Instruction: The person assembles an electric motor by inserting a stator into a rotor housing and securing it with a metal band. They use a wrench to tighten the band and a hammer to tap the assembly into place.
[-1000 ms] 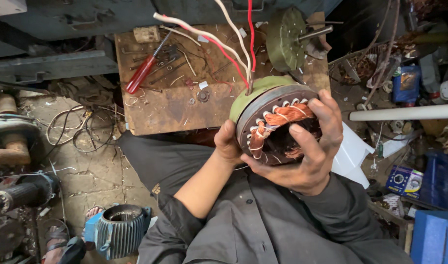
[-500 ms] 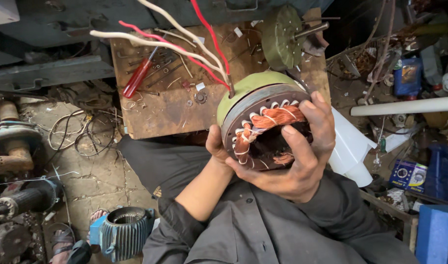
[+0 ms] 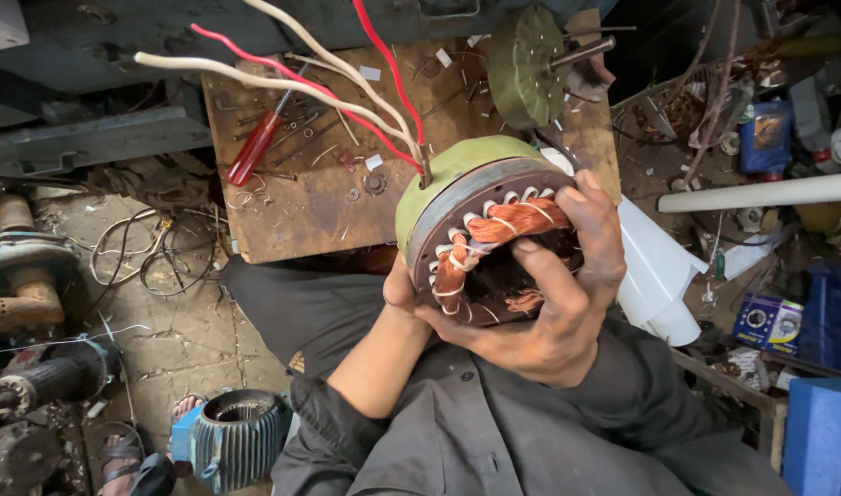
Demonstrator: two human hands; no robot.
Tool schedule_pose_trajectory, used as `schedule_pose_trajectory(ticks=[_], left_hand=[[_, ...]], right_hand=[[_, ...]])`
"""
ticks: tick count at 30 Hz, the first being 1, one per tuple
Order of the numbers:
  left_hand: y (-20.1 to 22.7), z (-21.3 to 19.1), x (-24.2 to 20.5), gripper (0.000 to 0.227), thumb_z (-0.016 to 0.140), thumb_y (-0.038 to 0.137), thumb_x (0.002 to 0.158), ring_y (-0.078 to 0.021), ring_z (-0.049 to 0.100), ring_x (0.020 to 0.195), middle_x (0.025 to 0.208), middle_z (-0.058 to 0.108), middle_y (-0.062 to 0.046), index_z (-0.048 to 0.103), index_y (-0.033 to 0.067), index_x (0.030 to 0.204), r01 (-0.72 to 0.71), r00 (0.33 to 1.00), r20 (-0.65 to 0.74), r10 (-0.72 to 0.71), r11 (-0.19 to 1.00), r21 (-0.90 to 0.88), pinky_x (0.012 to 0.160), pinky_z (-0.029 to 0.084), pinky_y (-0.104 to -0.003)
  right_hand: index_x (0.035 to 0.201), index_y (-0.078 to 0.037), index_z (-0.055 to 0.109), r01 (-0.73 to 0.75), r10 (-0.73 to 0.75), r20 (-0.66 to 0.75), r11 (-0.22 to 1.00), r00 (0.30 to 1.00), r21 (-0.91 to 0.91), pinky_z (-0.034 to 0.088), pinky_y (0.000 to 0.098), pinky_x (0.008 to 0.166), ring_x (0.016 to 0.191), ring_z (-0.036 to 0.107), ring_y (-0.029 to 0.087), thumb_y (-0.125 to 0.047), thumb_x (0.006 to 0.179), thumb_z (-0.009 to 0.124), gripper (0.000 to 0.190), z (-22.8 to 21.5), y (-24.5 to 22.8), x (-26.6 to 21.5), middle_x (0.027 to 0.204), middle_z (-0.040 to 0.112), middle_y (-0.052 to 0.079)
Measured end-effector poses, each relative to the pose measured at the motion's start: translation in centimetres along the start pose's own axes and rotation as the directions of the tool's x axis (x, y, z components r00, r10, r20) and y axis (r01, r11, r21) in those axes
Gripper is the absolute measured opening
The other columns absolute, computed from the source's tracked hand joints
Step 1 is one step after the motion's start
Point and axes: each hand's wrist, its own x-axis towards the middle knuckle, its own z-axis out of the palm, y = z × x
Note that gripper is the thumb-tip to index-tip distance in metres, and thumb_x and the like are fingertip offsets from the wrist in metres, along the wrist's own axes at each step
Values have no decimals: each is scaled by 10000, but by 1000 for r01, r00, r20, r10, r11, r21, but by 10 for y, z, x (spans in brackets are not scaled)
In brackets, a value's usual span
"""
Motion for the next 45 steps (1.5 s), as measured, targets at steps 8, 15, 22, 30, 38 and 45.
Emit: schedule_pose_trajectory(ticks=[8, 15, 22, 30, 38, 45], left_hand=[[-2, 16, 2, 1125, 790, 638, 787, -316, 464, 1456, 1600, 432, -189, 342, 12, 1607, 11, 998, -53, -14, 998, -59, 1246, 369, -507], [-8, 14, -7, 1108, 717, 716, 802, -335, 435, 1492, 1637, 403, -170, 336, 78, 1625, 2, 990, -142, -18, 993, -115, 1266, 357, -533], [-12, 16, -6, 1114, 699, 747, 811, -339, 436, 1483, 1631, 404, -173, 336, 65, 1614, -33, 981, -192, 9, 992, -121, 1253, 369, -527], [-7, 19, -4, 1157, 733, 766, 798, -321, 495, 1423, 1578, 462, -196, 368, -1, 1584, -4, 992, -121, -24, 975, -223, 1220, 412, -504], [15, 26, 15, 1121, 772, 660, 819, -346, 445, 1453, 1576, 420, -235, 363, -3, 1626, -5, 1000, -23, 3, 998, -66, 1263, 322, -508], [21, 56, 65, 1304, 907, 628, 633, -376, 377, 1504, 1636, 301, -218, 229, 10, 1558, -77, 975, 196, 106, 986, -150, 1247, 310, -522]], right_hand=[[1185, -68, 428, -15, 15, -4, 999, 1000, -33, 457, 700, 1138, 1329, 434, 492, -507, 734, 1003, 853, 0, -10, 7, 1416, 338, 189], [1159, -46, 451, -26, 26, 11, 999, 1000, -23, 452, 732, 1124, 1292, 460, 487, -501, 740, 970, 807, 5, -11, 9, 1388, 345, 216], [1150, -42, 446, -29, 30, 16, 999, 999, -33, 450, 730, 1122, 1292, 458, 497, -526, 746, 963, 816, 4, -10, 8, 1382, 352, 220], [1127, -51, 456, -42, 42, -3, 997, 999, -58, 464, 729, 1122, 1306, 458, 525, -561, 733, 970, 824, 7, -9, 4, 1380, 365, 205], [1118, -50, 476, -22, 23, 25, 999, 999, -33, 474, 674, 1117, 1338, 425, 542, -563, 803, 913, 744, 5, -8, 4, 1388, 343, 215], [1140, -82, 478, -9, 8, 46, 1000, 999, 24, 473, 645, 1119, 1337, 412, 519, -606, 799, 886, 746, -4, -5, 6, 1375, 345, 213]])
